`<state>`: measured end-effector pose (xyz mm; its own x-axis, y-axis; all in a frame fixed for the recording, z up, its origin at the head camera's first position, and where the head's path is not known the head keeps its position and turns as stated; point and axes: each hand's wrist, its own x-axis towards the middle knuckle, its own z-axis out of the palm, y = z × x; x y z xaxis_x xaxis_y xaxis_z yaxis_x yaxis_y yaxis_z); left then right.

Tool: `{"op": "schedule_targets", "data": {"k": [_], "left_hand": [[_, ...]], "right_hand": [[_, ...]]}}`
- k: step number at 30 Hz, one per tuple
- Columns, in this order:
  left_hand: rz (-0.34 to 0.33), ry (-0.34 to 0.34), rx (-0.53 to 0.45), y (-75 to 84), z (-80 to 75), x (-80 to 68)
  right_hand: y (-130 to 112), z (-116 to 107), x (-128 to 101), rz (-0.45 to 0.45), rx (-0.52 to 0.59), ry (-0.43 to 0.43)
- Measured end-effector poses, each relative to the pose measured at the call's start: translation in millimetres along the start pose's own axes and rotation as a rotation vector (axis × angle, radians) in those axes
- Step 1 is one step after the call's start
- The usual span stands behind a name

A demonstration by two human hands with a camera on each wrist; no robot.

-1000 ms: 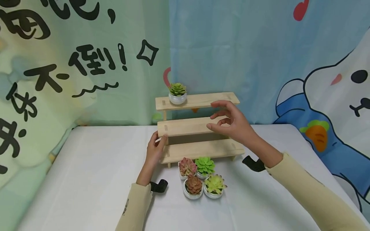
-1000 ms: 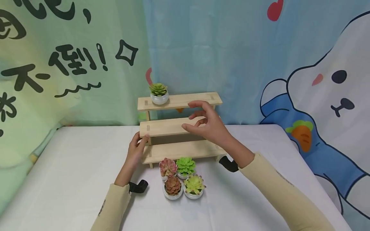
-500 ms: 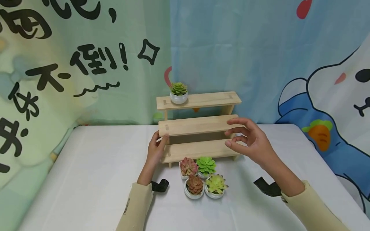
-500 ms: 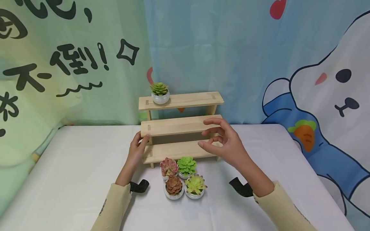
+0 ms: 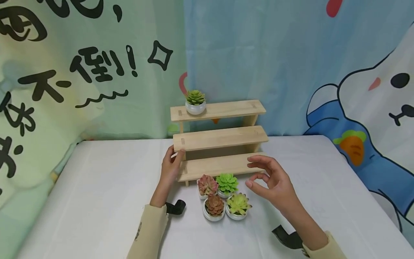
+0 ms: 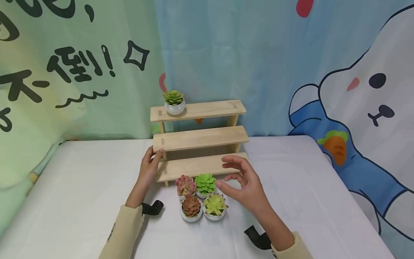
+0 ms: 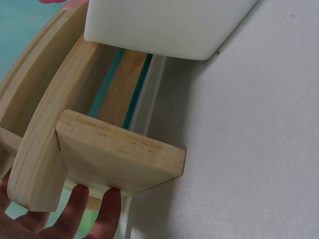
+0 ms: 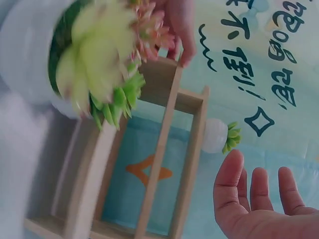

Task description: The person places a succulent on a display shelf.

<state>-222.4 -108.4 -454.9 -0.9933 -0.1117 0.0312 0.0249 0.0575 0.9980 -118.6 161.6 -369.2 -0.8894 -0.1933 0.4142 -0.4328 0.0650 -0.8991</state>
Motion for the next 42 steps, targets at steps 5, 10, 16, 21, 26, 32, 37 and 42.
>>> {"op": "schedule_targets", "data": {"k": [5, 10, 16, 21, 26, 32, 37, 42], "left_hand": [[-0.006, -0.002, 0.004, 3.5, 0.0, 0.8], [-0.007, -0.003, 0.014, 6.7, -1.2, 3.7], [-0.003, -0.011, 0.014, 8.9, -3.9, 6.6], [0.010, 0.000, 0.018, 9.4, -5.0, 7.0], [0.010, 0.001, 0.014, 9.1, -4.9, 6.4], [0.002, 0.014, 0.000, 8.5, -5.7, 3.4], [-0.006, 0.007, -0.005, 4.7, -4.2, 1.7], [-0.013, -0.002, 0.001, 0.9, -0.9, -1.3]], "right_hand": [[6.8, 7.7, -14.3, 0.045, -0.002, 0.039], [18.5, 15.1, -29.4, 0.101, -0.101, 0.097], [31.0, 20.9, -40.5, 0.196, -0.160, 0.143], [39.5, 25.0, -47.5, 0.339, -0.260, 0.140], [44.7, 25.7, -53.2, 0.484, -0.272, 0.081], [47.3, 25.7, -51.1, 0.610, -0.215, -0.048], [49.7, 26.8, -51.8, 0.606, -0.264, -0.052], [52.2, 26.4, -57.0, 0.610, -0.331, -0.034]]}}
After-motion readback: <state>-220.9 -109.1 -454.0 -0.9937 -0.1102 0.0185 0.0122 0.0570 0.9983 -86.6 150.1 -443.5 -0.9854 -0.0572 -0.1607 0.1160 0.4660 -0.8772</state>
